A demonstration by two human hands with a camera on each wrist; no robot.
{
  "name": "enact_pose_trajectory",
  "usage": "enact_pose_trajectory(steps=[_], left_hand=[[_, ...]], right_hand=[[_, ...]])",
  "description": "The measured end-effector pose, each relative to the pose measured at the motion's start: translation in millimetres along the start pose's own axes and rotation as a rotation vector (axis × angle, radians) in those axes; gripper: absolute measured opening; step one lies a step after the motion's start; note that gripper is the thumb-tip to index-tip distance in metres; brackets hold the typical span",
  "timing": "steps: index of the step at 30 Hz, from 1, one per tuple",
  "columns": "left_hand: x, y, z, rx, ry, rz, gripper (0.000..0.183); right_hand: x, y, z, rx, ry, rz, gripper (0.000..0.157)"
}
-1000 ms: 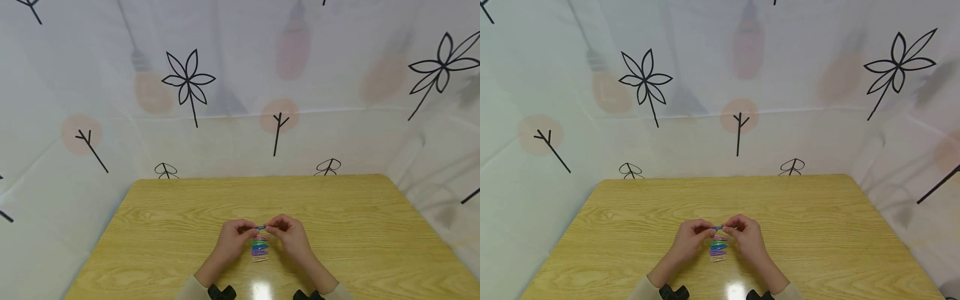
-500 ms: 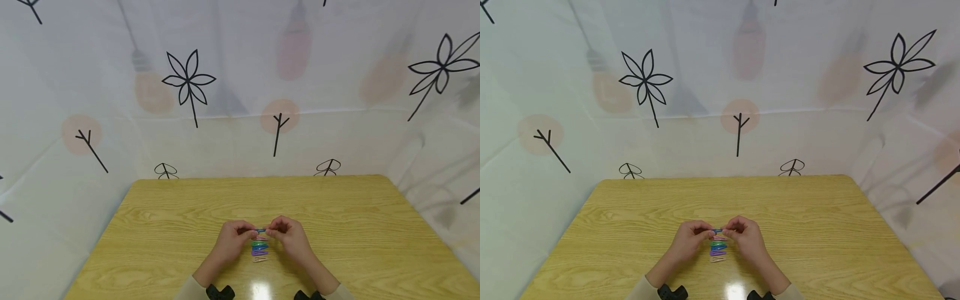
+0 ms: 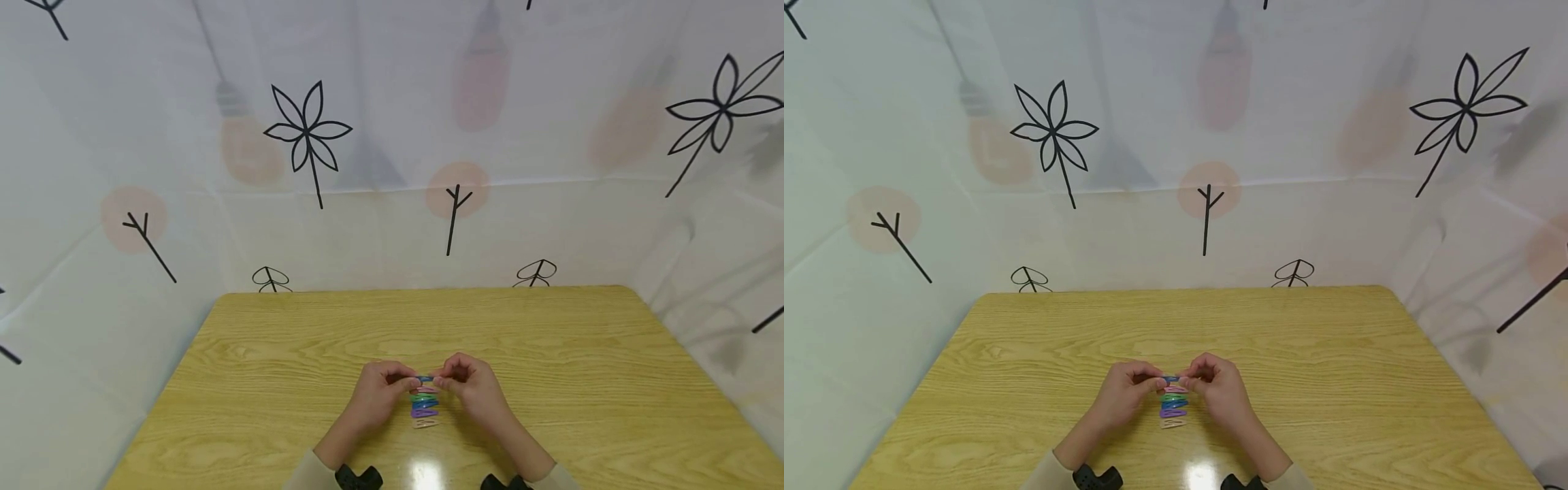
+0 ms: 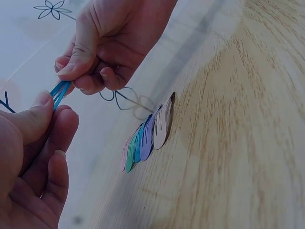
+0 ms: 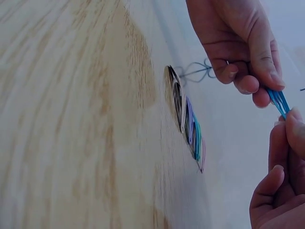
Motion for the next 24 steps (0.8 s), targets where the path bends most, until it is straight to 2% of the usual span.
enact_pose_trajectory(steps=[7,13,19,24], left_hand=[[-4.1,3.4,15.5,0.017,-0.017,0.017,0.007],[-4.1,3.0,13.4,0.049,-0.032,0.047,0.009],[-4.1,2.6,15.0,0.044,0.006,0.019,0.008],[-5.0,3.4,15.8,0.022,0.004,0.005,0.008]], right_hand=[[-0.4,-0.7,-1.0,-0.019,-0.004,0.020,0.018],[-0.6,-1.0,-2.5,-0.039,-0.008,0.030,0.019],[-1.4,0.1,-7.6,-0.041,-0.028,-0.011,0.017],[-1.5,0.4,-8.4,-0.031,-0.045,-0.040,0.015]])
Point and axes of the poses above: each hand's wrist, its own x-axis away from the middle knuckle, its own y-axis out of the back of the hand, z = x × y, the point moved 6 cm from there along -x, towards the middle knuckle, and after that the axes turned 12 degrees about x, right-handed, at the moved point
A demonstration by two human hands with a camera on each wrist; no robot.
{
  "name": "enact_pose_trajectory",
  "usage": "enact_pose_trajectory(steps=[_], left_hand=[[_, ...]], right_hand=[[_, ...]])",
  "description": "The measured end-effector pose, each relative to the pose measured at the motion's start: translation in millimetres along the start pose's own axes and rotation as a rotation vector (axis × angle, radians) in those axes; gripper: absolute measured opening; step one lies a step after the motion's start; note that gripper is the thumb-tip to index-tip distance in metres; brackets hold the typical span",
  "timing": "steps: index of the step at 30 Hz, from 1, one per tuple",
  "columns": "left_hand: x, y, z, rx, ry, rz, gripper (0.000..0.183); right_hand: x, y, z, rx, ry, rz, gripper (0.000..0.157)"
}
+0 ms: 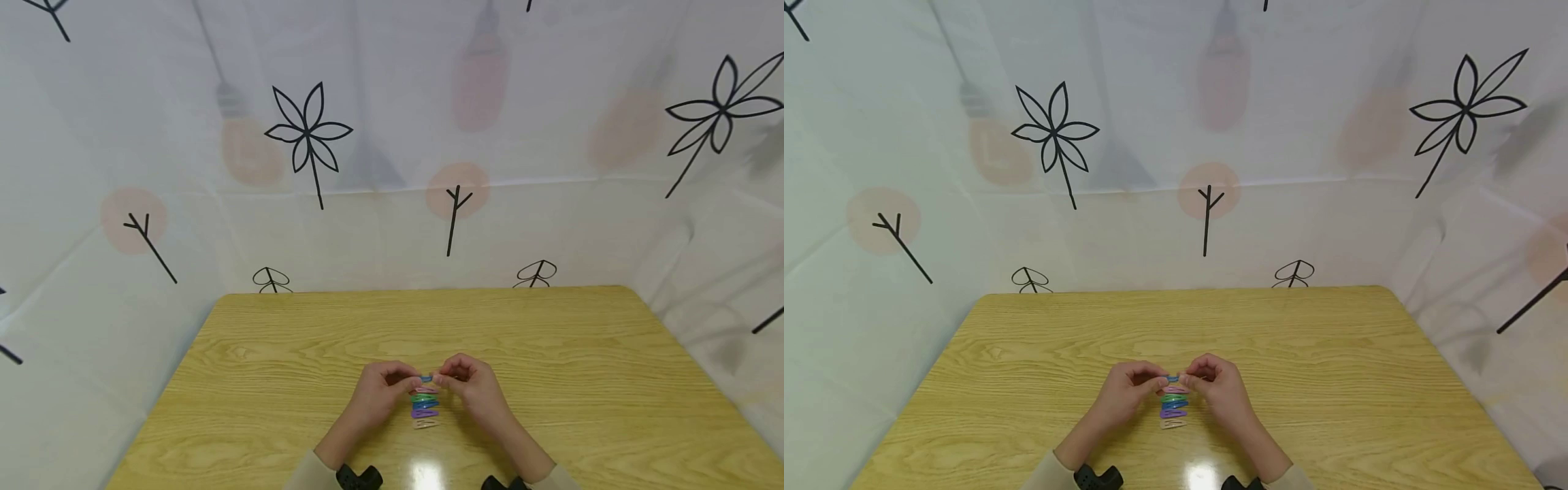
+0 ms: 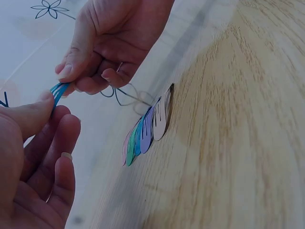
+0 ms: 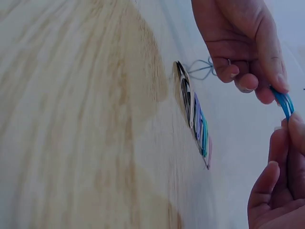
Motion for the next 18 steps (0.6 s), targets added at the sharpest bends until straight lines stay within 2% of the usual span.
enact_pose_trajectory(steps=[4,7,11,18], left_hand=[[-0.5,3.3,1.5,-0.019,-0.008,-0.021,0.008],[-2.0,6.3,5.4,-0.076,-0.019,-0.033,0.011],[-5.1,9.0,12.4,-0.163,-0.029,-0.038,0.015],[-11.7,11.2,22.2,-0.273,-0.033,-0.033,0.005]], right_hand=[[-1.6,0.0,-3.1,0.013,-0.013,-0.021,0.013],[-3.2,-0.8,-6.5,0.047,-0.015,-0.022,0.009],[-6.5,-2.9,-9.5,0.147,-0.020,-0.008,0.006],[-10.7,-4.7,-11.6,0.307,-0.051,0.019,0.006]])
Point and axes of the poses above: each hand's wrist, its own x-axis away from the middle knuckle, its own y-axis out of the back of the hand, z = x × y, the point moved 6 cm from there along -x, towards the middle knuckle, and after that the axes turned 12 degrees about x, right-handed, at the moved point
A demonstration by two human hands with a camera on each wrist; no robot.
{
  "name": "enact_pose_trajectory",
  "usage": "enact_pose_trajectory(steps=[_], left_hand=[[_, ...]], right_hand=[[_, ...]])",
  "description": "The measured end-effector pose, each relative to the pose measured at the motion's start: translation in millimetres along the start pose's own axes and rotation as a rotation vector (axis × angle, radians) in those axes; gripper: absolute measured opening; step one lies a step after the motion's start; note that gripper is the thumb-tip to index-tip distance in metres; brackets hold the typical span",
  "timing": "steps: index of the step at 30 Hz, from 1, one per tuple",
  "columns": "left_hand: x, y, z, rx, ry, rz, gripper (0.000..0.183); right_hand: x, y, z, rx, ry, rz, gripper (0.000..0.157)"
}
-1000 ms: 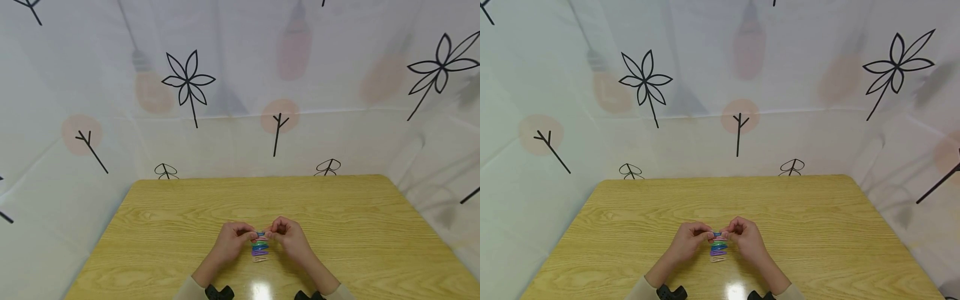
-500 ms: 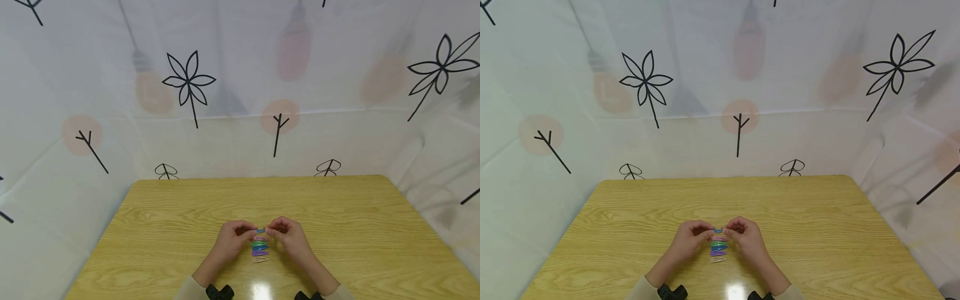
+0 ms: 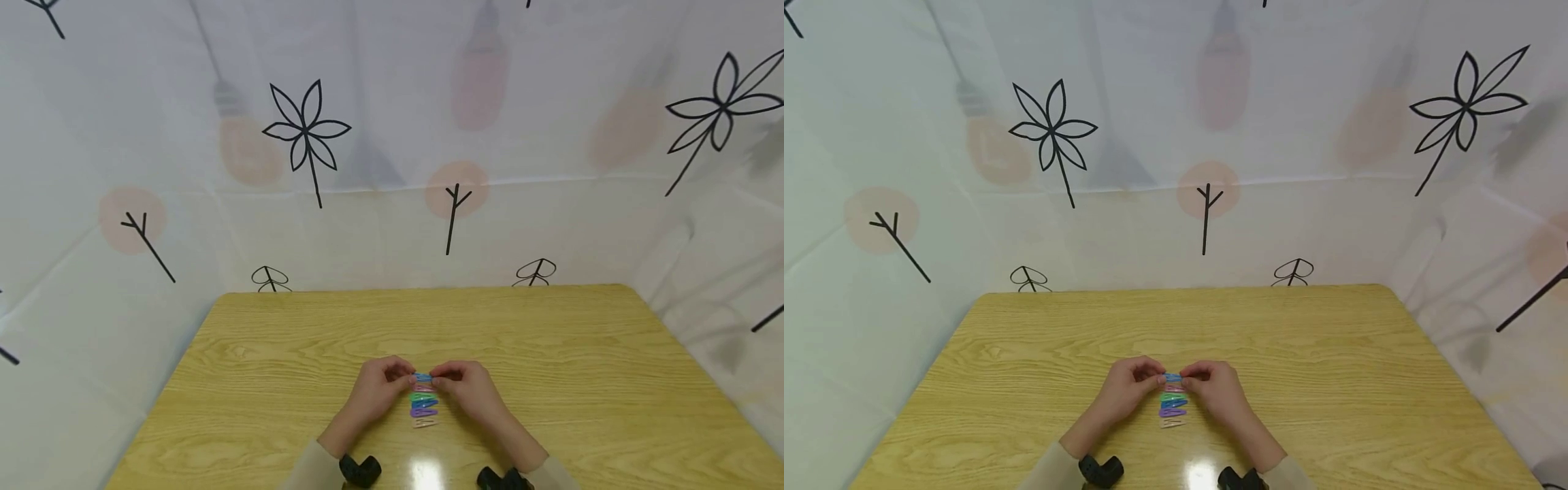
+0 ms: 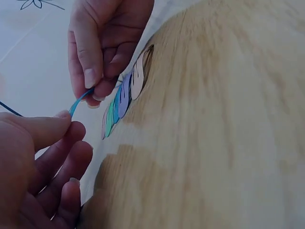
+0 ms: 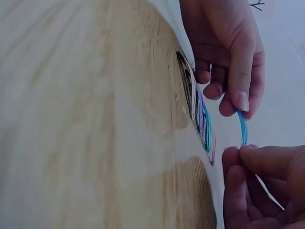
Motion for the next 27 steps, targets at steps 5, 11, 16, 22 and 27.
enact_pose_trajectory(steps=[5,11,16,22,27], left_hand=[[-4.7,-0.9,1.9,-0.043,0.004,0.024,0.004],[-9.7,-0.4,6.6,-0.058,0.005,0.061,0.005],[-12.8,1.0,11.0,-0.060,-0.006,0.093,0.007],[-14.4,3.2,13.4,-0.072,-0.012,0.107,0.006],[-14.7,3.6,14.3,-0.069,-0.006,0.116,0.006]], right_hand=[[-3.5,0.0,-2.0,0.064,0.001,0.010,0.009],[-10.2,-0.9,-4.2,0.107,0.038,0.029,0.010],[-12.4,-1.1,-5.2,0.116,0.049,0.044,0.009],[-11.6,-1.6,-2.7,0.114,0.030,0.063,0.009],[-10.0,-2.2,-0.4,0.127,0.010,0.067,0.009]])
Point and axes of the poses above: each hand's wrist, its own x-axis away from the middle knuckle, its own y-axis out of the back of the hand, z = x × y, the point moved 6 cm from there along -x, towards the middle knuckle, and after that the axes turned 12 degrees about x, right-handed, at the moved point
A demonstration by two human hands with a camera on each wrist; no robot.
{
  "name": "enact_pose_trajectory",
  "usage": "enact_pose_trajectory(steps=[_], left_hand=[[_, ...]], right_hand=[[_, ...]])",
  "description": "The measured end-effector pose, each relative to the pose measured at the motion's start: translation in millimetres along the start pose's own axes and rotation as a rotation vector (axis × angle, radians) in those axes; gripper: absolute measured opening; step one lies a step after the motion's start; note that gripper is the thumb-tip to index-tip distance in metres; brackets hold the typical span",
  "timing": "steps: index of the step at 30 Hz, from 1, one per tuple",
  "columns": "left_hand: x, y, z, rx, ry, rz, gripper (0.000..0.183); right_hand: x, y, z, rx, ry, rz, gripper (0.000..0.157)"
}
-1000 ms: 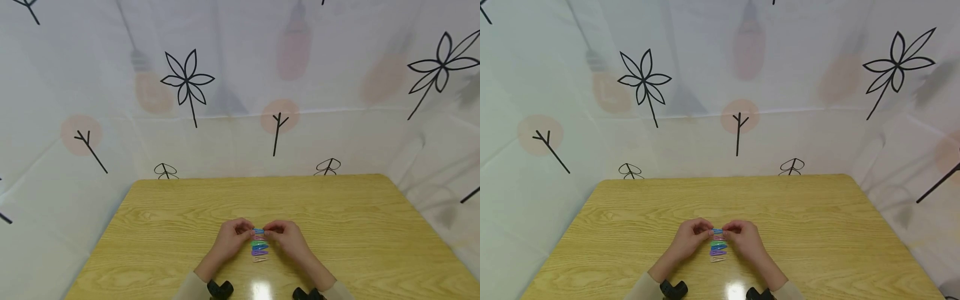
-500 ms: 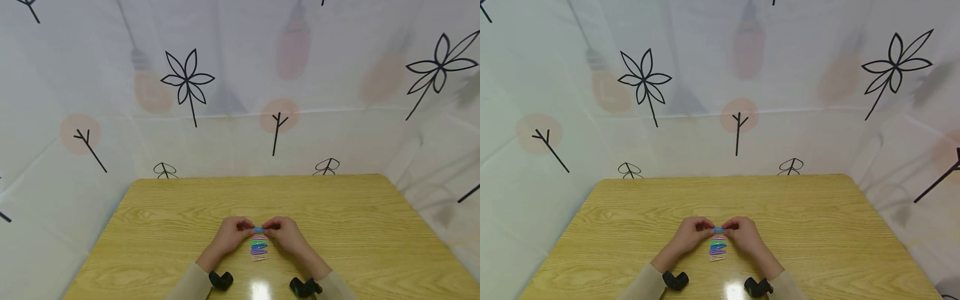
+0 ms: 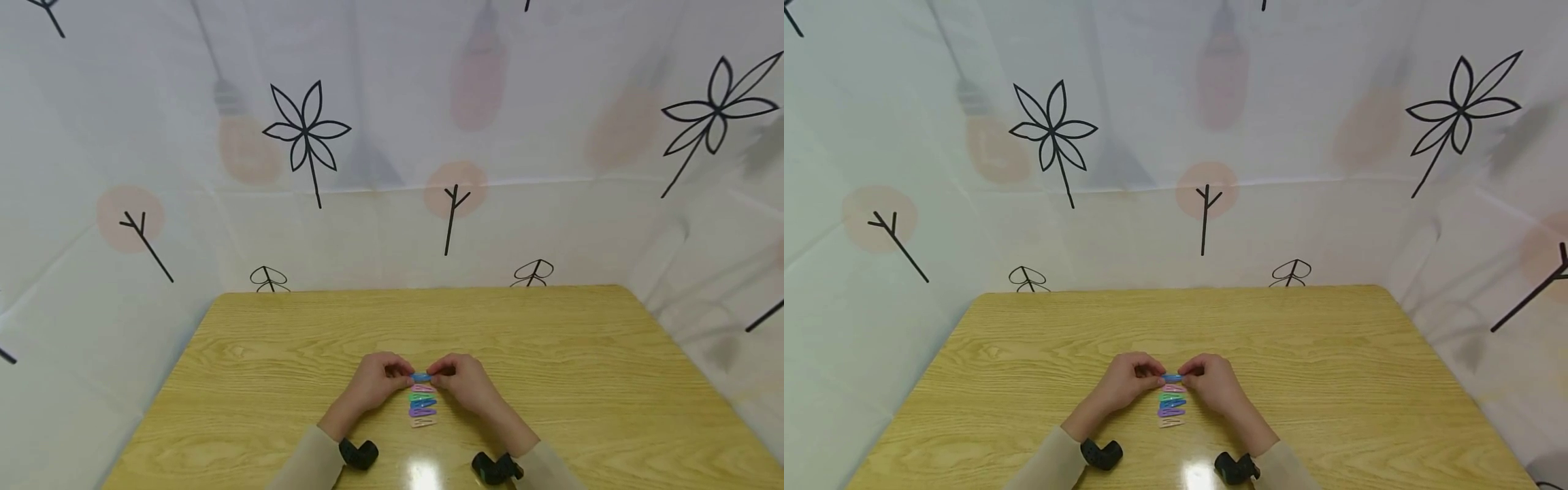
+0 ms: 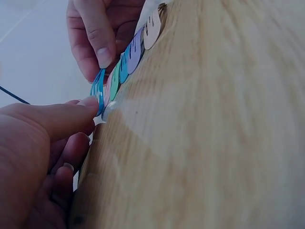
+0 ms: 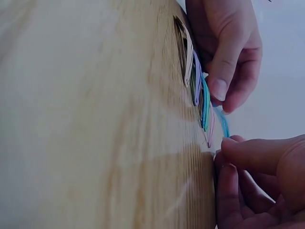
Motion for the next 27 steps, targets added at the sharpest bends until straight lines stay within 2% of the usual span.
enact_pose_trajectory(steps=[18,27], left_hand=[[7.8,1.7,-6.8,0.013,-0.028,0.010,0.006],[7.0,7.6,-5.4,0.042,-0.003,-0.004,0.010]], right_hand=[[4.9,-1.2,1.3,-0.064,0.014,0.078,0.015],[2.7,3.9,-3.4,-0.091,-0.028,0.044,0.013]])
Point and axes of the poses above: each hand's wrist, its own x-axis away from the middle knuckle, its own y-axis out of the back of the hand, z = x × y, the point moved 6 cm from there along -x, towards the middle knuckle, and after that the axes turned 12 degrees about x, right-handed, at the moved point
